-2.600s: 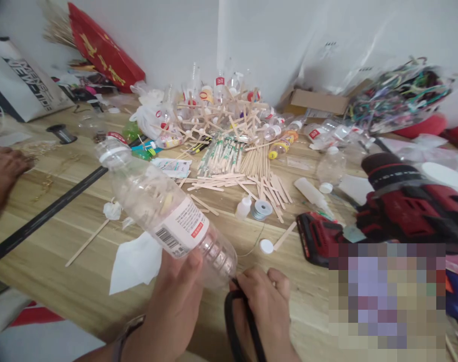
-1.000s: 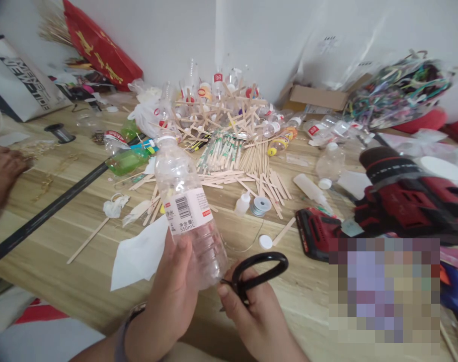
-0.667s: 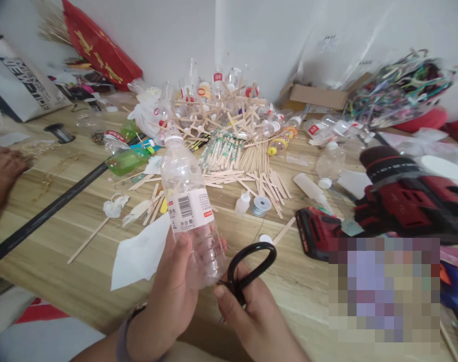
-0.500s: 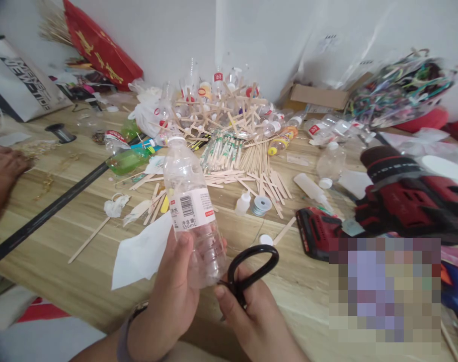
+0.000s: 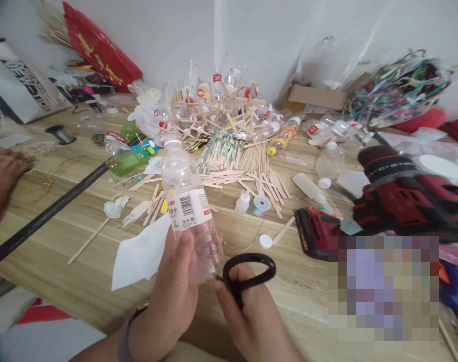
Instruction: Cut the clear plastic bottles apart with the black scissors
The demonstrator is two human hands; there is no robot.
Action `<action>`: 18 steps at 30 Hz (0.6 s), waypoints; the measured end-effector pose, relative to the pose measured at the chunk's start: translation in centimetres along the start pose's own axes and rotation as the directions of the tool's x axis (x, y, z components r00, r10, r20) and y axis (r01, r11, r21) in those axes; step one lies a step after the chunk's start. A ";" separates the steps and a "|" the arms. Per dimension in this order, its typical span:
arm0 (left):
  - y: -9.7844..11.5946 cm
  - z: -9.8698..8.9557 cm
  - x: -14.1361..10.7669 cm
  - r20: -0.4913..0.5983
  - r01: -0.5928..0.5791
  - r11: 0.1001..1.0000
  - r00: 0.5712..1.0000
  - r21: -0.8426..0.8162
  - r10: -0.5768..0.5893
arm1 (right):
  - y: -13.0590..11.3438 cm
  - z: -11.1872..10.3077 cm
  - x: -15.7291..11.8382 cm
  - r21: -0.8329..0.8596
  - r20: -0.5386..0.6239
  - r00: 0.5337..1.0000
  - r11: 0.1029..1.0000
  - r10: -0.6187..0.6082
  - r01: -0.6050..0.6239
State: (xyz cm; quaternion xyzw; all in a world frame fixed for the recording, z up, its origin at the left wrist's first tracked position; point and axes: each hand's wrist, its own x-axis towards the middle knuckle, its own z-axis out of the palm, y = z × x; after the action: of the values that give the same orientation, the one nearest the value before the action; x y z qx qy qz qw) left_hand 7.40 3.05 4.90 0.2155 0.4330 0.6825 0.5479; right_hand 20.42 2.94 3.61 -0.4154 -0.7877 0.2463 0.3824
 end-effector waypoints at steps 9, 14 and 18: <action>0.2 0.7 -0.1 -0.093 0.044 0.998 0.994 -0.042 -0.048 | 1.5 1.0 -1.4 -0.349 -0.102 0.979 0.928 -0.177 0.132; 0.3 0.8 -0.4 -0.056 0.137 0.976 0.987 -0.170 -0.148 | 2.1 0.6 -1.9 -0.447 -0.116 0.967 0.882 -0.225 0.152; 0.6 0.6 -0.4 -0.001 0.124 0.979 0.992 -0.161 -0.126 | 1.9 0.5 -1.4 -0.294 -0.125 0.960 0.933 -0.251 0.206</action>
State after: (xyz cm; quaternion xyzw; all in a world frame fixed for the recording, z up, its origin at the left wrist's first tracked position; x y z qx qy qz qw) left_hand 7.63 2.91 5.72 0.1392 0.3922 0.6806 0.6030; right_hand 21.41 2.75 1.39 -0.3888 -0.8241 0.0528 0.4085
